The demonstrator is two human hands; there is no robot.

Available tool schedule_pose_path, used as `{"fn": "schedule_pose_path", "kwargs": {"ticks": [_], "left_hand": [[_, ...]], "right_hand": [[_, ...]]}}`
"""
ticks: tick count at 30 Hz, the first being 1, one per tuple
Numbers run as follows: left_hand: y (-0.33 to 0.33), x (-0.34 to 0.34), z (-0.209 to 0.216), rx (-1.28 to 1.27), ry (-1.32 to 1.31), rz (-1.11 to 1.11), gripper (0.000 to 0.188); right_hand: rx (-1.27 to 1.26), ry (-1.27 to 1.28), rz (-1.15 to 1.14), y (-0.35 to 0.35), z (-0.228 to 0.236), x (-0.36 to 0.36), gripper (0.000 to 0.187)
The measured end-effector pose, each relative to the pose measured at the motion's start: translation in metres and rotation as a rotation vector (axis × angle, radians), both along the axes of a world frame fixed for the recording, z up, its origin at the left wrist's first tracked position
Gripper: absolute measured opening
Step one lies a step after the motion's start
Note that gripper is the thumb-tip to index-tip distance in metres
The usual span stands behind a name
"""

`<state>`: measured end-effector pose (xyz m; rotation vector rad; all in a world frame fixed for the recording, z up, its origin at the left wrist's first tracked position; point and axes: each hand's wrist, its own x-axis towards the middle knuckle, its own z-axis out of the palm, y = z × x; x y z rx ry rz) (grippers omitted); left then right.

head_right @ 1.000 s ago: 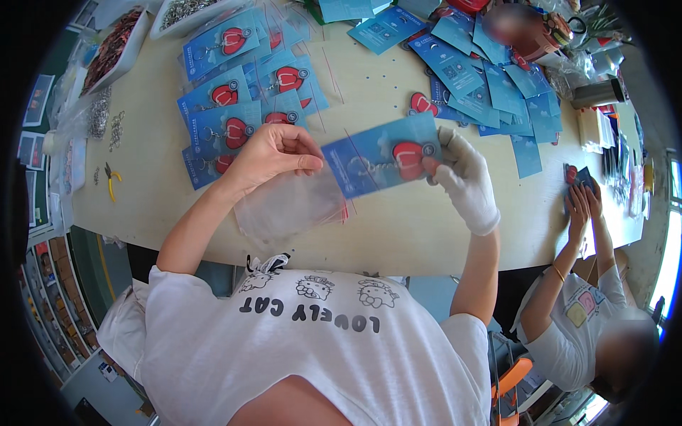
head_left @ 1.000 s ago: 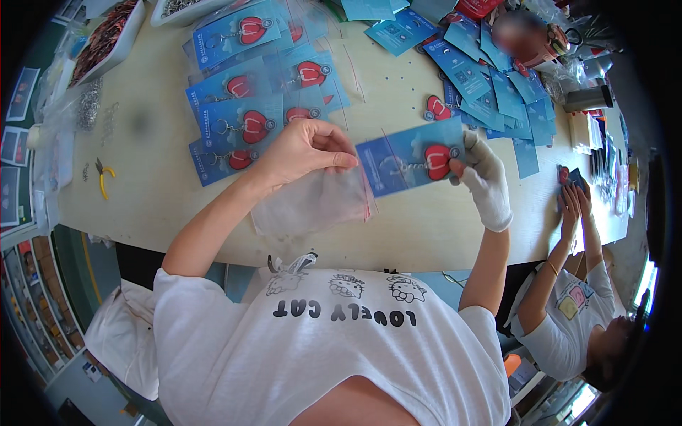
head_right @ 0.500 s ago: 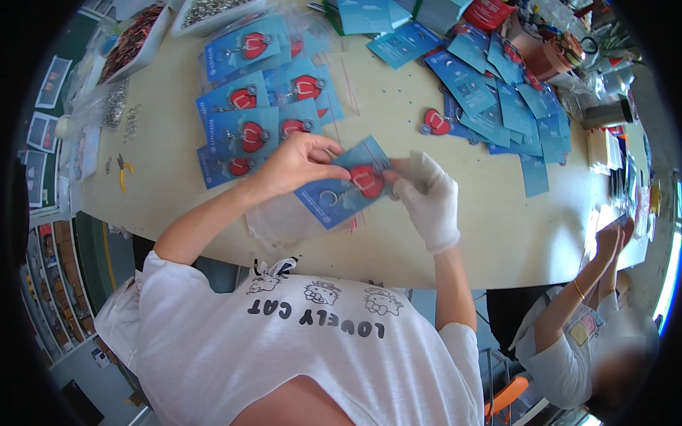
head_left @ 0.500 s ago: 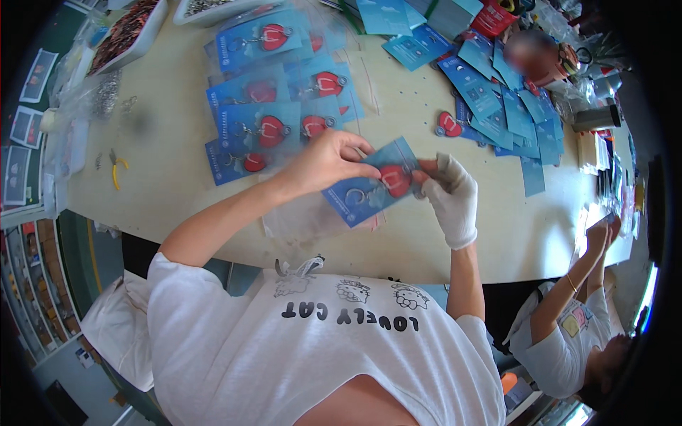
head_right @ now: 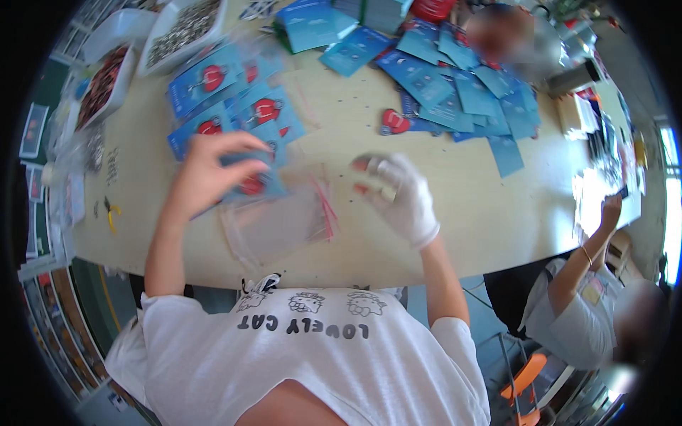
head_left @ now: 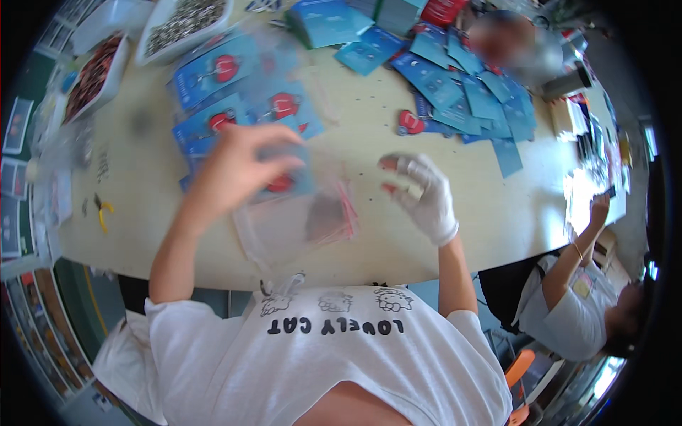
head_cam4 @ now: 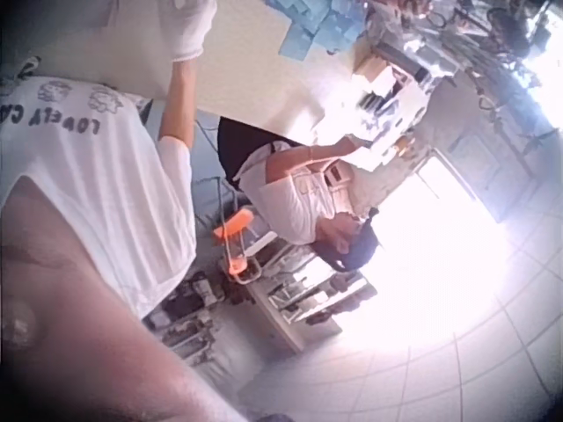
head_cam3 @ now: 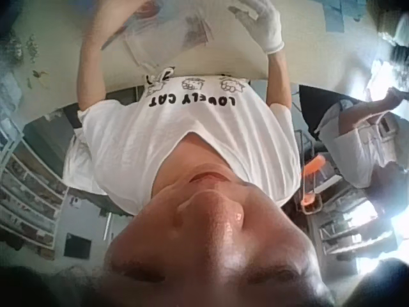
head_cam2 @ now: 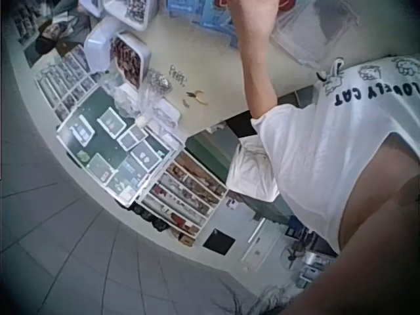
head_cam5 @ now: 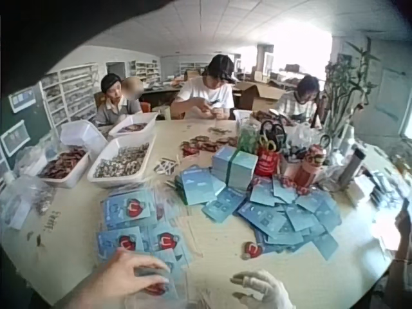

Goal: The person sits at a table and repeatedly picks up heart-shaped keychains attached to blue backing cards. They insert each card into a clear plastic zip-lock bag and place the packaged item onto a growing stack on the table. The process is repetitive and involves handling multiple identical units.

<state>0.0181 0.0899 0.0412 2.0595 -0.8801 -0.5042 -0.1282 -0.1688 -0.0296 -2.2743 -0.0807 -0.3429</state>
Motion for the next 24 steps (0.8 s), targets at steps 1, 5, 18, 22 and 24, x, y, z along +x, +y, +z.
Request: {"fn": "schedule_pose_path", "kwargs": {"ticks": [1,5,18,22,24], "left_hand": [[0.007,0.012,0.006,0.041,-0.009,0.095,0.023],[0.018,0.075,-0.009,0.214,-0.260,0.201,0.029],[-0.119,0.021,-0.111,-0.366,0.690,0.005,0.033],[-0.136,0.013,-0.117,-0.442,0.821,0.048,0.033],[-0.137,0.016,-0.117,-0.380,0.671,-0.036,0.031]], "right_hand": [[-0.199,-0.025,-0.065,-0.022,-0.003,0.006,0.041],[-0.789,-0.073,-0.089,-0.082,0.000,0.035,0.053],[-0.813,-0.478,-0.033,-0.096,-0.028,0.054,0.031],[-0.752,-0.388,-0.017,-0.092,-0.027,0.047,0.034],[-0.705,-0.309,0.000,-0.089,-0.019,0.046,0.040]]}}
